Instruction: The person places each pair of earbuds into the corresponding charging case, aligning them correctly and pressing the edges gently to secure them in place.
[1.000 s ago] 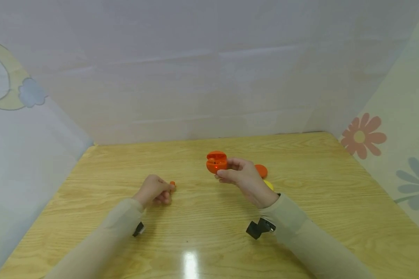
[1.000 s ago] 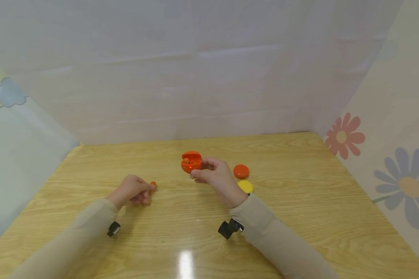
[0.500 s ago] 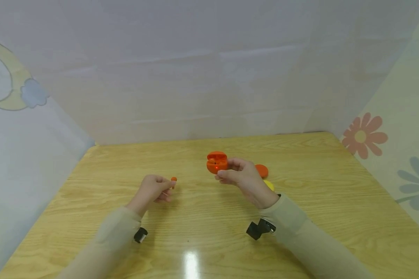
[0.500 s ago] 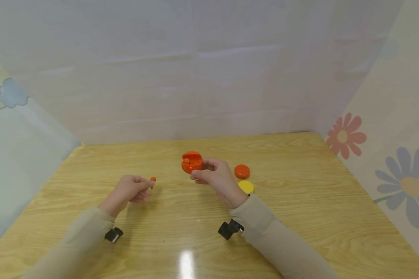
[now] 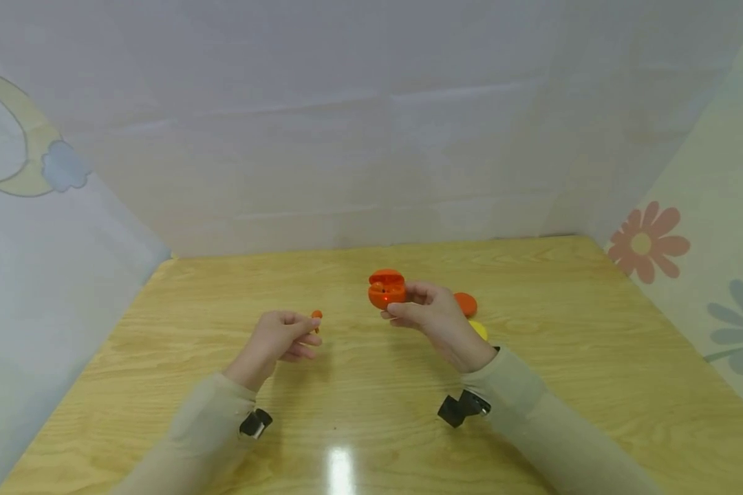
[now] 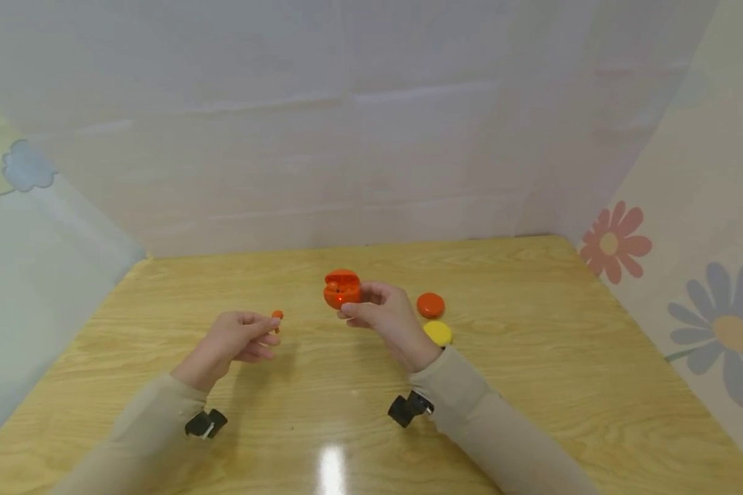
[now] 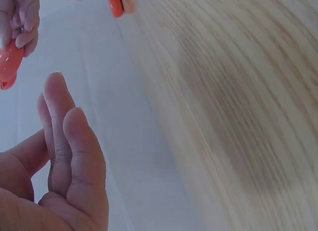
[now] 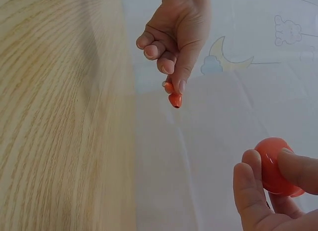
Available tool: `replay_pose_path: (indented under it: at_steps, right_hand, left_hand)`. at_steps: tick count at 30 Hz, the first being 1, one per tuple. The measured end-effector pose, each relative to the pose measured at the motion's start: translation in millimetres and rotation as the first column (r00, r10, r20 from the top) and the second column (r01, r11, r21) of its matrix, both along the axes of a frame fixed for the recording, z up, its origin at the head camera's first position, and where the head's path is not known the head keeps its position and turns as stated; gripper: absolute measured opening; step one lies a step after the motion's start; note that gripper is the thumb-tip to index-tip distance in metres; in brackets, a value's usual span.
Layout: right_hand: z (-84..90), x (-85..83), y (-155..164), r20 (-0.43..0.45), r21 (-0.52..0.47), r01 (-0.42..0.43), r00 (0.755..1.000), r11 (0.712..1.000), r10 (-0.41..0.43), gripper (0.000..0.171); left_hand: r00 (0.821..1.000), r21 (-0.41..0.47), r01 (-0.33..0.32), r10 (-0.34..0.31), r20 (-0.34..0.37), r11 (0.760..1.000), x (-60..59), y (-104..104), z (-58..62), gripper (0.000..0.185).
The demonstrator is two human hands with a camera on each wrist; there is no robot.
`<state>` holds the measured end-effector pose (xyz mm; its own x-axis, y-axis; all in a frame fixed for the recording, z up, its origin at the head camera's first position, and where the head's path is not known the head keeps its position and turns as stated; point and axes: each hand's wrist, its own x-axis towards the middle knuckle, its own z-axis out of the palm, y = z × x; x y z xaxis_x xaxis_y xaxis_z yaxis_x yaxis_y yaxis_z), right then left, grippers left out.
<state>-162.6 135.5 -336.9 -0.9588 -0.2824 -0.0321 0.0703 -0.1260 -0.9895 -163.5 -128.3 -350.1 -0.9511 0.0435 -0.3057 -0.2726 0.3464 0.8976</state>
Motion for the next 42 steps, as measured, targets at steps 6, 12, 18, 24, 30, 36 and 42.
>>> replay_pose_path:
  at_steps: [6,12,18,24,30,36,42]
  right_hand:
    - [-1.3,0.5,-1,-0.001,-0.014,-0.001,1.0,1.0,0.001,0.036]
    - [-0.6,0.3,-3,-0.001,-0.004,-0.006,1.0,1.0,0.006,0.037]
    - [0.2,-0.3,-2,-0.003,-0.001,-0.013,1.0,1.0,0.013,0.036]
    - [0.1,-0.9,-3,0.008,0.002,0.006,1.0,1.0,-0.006,0.035]
    - [-1.2,-1.5,-3,0.008,0.009,0.006,1.0,1.0,-0.006,0.035]
    - [-0.5,-1.4,-4,0.009,0.018,0.012,1.0,1.0,-0.012,0.036]
    - [0.2,-1.5,-6,0.009,0.015,0.009,1.0,1.0,-0.01,0.037]
  left_hand:
    - [1.0,0.025,0.009,-0.009,-0.005,1.0,4.8,2,1.6,0.032]
    - [0.999,0.022,-0.038,0.038,-0.038,0.999,6.9,7,6.1,0.028]
    - [0.995,0.029,-0.076,0.078,-0.063,0.997,7.6,15,9.0,0.03]
    - [0.992,0.071,-0.08,0.086,-0.087,0.994,10.8,20,13.7,0.025]
    - [0.989,0.1,-0.073,0.084,-0.118,0.992,12.0,26,19.6,0.022]
    - [0.988,0.12,-0.054,0.07,-0.135,0.991,14.1,33,24.6,0.021]
    - [0.984,0.129,-0.044,0.065,-0.165,0.991,15.8,38,30.8,0.02]
